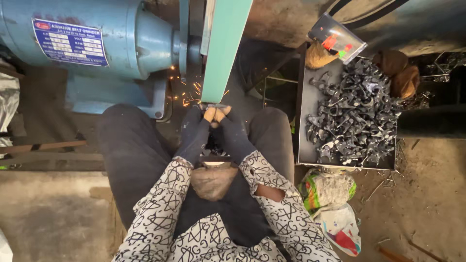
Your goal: The person sits on the floor and uses a belt grinder to smooth small metal parts. They repeatedly pick up parts from a nearby tray, press them against the moving belt to generate sparks, and return the finished pieces to the tray.
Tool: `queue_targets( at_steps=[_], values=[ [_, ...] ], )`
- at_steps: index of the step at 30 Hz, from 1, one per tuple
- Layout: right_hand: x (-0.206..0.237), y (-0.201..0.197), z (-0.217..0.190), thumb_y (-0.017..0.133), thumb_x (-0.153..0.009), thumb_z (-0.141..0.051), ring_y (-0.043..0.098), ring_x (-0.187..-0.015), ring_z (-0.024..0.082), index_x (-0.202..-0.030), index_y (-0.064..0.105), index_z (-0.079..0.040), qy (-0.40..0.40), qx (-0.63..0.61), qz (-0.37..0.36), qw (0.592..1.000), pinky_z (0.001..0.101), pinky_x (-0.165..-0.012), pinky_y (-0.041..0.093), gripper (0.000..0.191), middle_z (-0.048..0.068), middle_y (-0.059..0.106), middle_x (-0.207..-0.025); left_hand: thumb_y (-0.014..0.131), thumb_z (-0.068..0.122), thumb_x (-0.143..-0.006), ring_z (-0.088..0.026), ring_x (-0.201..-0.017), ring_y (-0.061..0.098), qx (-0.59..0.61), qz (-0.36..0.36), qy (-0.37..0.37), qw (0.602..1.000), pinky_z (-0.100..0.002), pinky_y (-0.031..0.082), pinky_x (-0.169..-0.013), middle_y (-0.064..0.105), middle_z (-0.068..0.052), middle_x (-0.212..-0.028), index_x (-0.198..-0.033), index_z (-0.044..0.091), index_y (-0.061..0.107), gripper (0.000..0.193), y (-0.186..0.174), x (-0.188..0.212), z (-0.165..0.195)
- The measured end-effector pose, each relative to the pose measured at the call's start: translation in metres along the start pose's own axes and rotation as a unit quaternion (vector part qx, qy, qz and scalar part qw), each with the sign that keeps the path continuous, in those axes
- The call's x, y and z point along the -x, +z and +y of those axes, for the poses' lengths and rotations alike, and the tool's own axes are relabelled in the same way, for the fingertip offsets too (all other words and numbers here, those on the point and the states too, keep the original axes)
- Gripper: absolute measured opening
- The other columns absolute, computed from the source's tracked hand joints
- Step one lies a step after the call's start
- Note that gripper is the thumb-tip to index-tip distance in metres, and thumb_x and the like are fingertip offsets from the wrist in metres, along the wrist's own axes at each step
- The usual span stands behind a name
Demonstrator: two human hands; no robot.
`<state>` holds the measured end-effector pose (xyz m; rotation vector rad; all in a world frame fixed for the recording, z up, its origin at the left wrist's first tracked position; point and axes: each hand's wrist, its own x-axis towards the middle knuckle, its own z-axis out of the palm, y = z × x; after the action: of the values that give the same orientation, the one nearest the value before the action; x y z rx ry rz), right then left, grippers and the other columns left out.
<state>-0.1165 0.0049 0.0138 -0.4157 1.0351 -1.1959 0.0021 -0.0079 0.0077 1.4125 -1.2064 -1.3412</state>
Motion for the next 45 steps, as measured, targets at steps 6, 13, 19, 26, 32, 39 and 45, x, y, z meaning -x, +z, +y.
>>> queue_targets(
  at_steps=[6, 13, 19, 26, 32, 39, 45],
  values=[
    [-0.002, 0.022, 0.022, 0.064, -0.099, -0.010, 0.064, -0.079, 0.012, -0.101, 0.068, 0.001, -0.212, 0.267, 0.135, 0.930, 0.0280, -0.072, 0.053, 0.012, 0.007, 0.070, -0.088, 0.060, 0.023, -0.105, -0.013, -0.090, 0.061, 0.112, 0.048, 0.019, 0.992, -0.030, 0.052, -0.079, 0.068, -0.008, -0.101, -0.113, 0.001, 0.066, 0.024, -0.002, 0.001, -0.003],
    [-0.012, 0.002, 0.005, 0.067, -0.095, -0.009, 0.066, -0.089, 0.017, -0.113, 0.069, 0.004, -0.098, 0.302, -0.057, 0.947, 0.0322, -0.079, 0.055, 0.022, 0.010, 0.071, -0.098, 0.057, 0.027, -0.101, -0.012, -0.093, 0.066, 0.094, 0.052, -0.060, 0.992, -0.029, 0.053, -0.080, 0.071, -0.005, -0.104, -0.120, 0.007, 0.061, 0.027, -0.023, 0.022, 0.021],
    [0.006, -0.016, -0.007, 0.069, -0.093, -0.018, 0.067, -0.106, 0.024, -0.128, 0.059, 0.000, 0.096, -0.082, -0.172, 0.977, 0.0380, -0.094, 0.055, 0.041, 0.014, 0.068, -0.117, 0.078, 0.021, -0.092, -0.015, -0.083, 0.067, 0.104, -0.038, -0.118, 0.987, -0.030, 0.055, -0.070, 0.073, -0.012, -0.098, -0.107, -0.005, 0.070, 0.031, -0.017, 0.019, 0.009],
    [-0.008, -0.013, -0.021, 0.069, -0.096, -0.014, 0.064, -0.112, 0.019, -0.136, 0.058, 0.003, 0.050, 0.031, -0.156, 0.986, 0.0342, -0.097, 0.053, 0.045, 0.010, 0.067, -0.123, 0.061, 0.018, -0.103, -0.014, -0.086, 0.070, 0.408, -0.064, -0.164, 0.896, -0.029, 0.060, -0.075, 0.070, -0.007, -0.104, -0.116, 0.002, 0.068, 0.022, -0.011, 0.004, 0.007],
    [0.007, -0.024, -0.007, 0.071, -0.091, -0.001, 0.060, -0.114, 0.013, -0.142, 0.057, -0.001, -0.120, 0.290, -0.181, 0.932, 0.0275, -0.100, 0.051, 0.053, 0.005, 0.066, -0.124, 0.066, 0.026, -0.100, -0.015, -0.081, 0.070, 0.055, -0.112, -0.203, 0.971, -0.029, 0.056, -0.071, 0.075, -0.010, -0.096, -0.111, 0.006, 0.074, 0.024, -0.020, 0.002, 0.014],
    [0.016, -0.015, 0.004, 0.073, -0.085, 0.000, 0.062, -0.099, 0.011, -0.144, 0.054, -0.005, -0.046, 0.190, -0.123, 0.973, 0.0259, -0.087, 0.052, 0.062, 0.003, 0.067, -0.112, 0.059, 0.030, -0.113, -0.015, -0.085, 0.067, 0.532, -0.203, -0.269, 0.777, -0.031, 0.056, -0.076, 0.073, -0.011, -0.108, -0.124, -0.002, 0.069, 0.036, -0.024, 0.015, -0.023],
    [-0.003, -0.009, 0.003, 0.063, -0.090, -0.015, 0.072, -0.095, 0.010, -0.126, 0.062, -0.004, -0.037, 0.030, -0.095, 0.994, 0.0257, -0.085, 0.058, 0.037, 0.005, 0.071, -0.111, 0.044, 0.036, -0.102, -0.031, -0.095, 0.072, 0.527, -0.161, -0.333, 0.765, -0.048, 0.057, -0.088, 0.074, -0.014, -0.107, -0.122, 0.004, 0.061, 0.041, -0.019, 0.013, -0.009]
  ],
)
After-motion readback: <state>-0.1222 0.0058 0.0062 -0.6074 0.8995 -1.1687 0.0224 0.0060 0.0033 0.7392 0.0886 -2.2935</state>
